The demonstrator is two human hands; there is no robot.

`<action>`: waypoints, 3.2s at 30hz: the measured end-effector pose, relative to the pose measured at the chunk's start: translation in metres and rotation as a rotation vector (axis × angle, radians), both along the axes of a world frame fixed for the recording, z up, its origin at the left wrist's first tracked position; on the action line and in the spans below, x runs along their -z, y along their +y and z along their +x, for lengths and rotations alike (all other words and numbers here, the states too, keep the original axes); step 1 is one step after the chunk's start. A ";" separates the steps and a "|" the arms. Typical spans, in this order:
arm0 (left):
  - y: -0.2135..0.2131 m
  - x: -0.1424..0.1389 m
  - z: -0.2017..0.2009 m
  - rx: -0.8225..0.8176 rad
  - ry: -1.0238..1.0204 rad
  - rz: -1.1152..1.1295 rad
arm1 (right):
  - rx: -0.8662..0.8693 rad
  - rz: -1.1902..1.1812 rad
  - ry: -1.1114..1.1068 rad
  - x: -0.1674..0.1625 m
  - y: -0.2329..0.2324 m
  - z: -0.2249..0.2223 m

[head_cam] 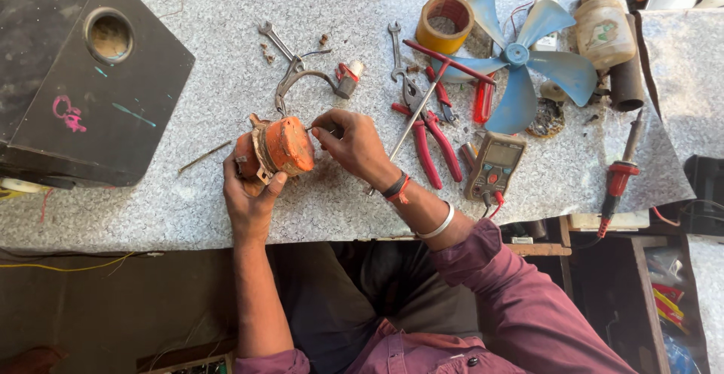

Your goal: The person removes the fan blade from an electric motor using pliers, then uses a T-handle wrench to loosen and remove two nuts from the motor shaft. They wipe the motor with a cloth and continue to manipulate the shaft and nuts with pliers and the wrench.

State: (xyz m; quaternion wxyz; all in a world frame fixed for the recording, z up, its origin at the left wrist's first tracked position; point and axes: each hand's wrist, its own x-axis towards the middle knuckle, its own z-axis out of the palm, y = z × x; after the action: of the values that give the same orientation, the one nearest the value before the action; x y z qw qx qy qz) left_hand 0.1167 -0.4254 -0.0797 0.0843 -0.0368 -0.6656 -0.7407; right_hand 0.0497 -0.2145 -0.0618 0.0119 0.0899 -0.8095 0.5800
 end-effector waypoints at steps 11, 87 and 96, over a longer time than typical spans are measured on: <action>-0.007 0.000 -0.002 -0.054 -0.013 -0.036 | -0.003 -0.080 -0.149 0.003 -0.005 0.000; -0.010 0.016 0.007 -0.176 0.174 -0.449 | -0.222 -0.531 -0.543 0.017 0.013 -0.020; -0.009 0.011 0.007 -0.170 0.124 -0.415 | 0.037 0.003 0.131 0.016 -0.010 0.008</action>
State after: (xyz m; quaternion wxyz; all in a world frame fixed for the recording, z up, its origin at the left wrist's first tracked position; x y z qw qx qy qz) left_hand 0.1239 -0.4342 -0.0907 0.1778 -0.0426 -0.7980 -0.5743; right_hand 0.0573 -0.2248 -0.0776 0.0752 0.1128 -0.8093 0.5716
